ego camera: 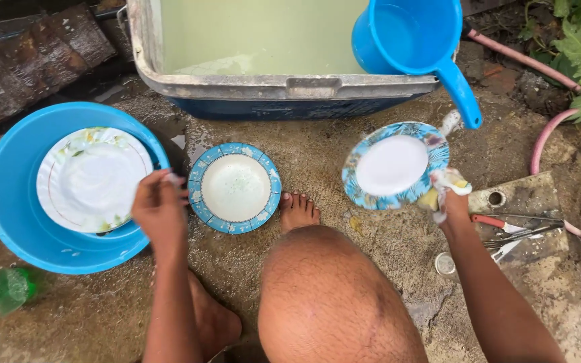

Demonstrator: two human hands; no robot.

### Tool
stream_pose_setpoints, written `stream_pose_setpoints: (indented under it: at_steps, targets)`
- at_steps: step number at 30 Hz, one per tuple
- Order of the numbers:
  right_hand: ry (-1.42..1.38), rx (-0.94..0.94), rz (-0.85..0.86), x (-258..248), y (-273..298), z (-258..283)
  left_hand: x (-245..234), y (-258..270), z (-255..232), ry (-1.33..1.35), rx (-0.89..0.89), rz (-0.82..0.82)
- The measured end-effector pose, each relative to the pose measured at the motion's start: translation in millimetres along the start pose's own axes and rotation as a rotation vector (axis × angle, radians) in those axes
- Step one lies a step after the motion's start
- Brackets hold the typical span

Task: The person is washing plates and spoons using a sponge and soapy water in an outdoor setting.

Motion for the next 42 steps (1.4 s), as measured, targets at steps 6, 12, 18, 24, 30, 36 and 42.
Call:
stream_pose_setpoints:
  at_steps: [6,12,18,24,30,36,42]
  targets:
    - [0.507,-0.473,0.055,80.3,34.8,45.3,60.0,14.8,-48.6,-0.301,0.083,0.312]
    - [0.256,-0.582,0.425,206.2,58.8,91.2,86.0,26.1,-90.8,-0.362,0.284,0.495]
    - [0.069,-0.286,0.512,283.7,10.4,50.3,42.5,27.7,-113.4,-0.173,0.195,0.464]
    - [0.029,-0.124,0.880,416.1,9.9,-6.2,-10.0,49.0,-134.0,-0.222,0.216,0.302]
    - [0.563,0.097,1.041,473.6,30.0,-73.4,-54.8,83.6,-114.9,-0.215,0.023,-0.118]
    - [1.619,-0.154,1.149,461.2,41.1,-122.8,-74.1,86.0,-88.0,0.015,0.036,-0.227]
    - [1.365,-0.265,0.938,461.2,49.3,-54.2,-68.9,74.7,-30.3,0.312,0.022,-0.292]
Point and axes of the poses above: each hand's wrist, its own y-axis away from the middle knuckle, its own x-axis out of the palm, z = x × y, the point moved 4 cm from there along -y, towards the middle knuckle, and after that the axes turned 14 degrees about z, right-handed, at the moved point
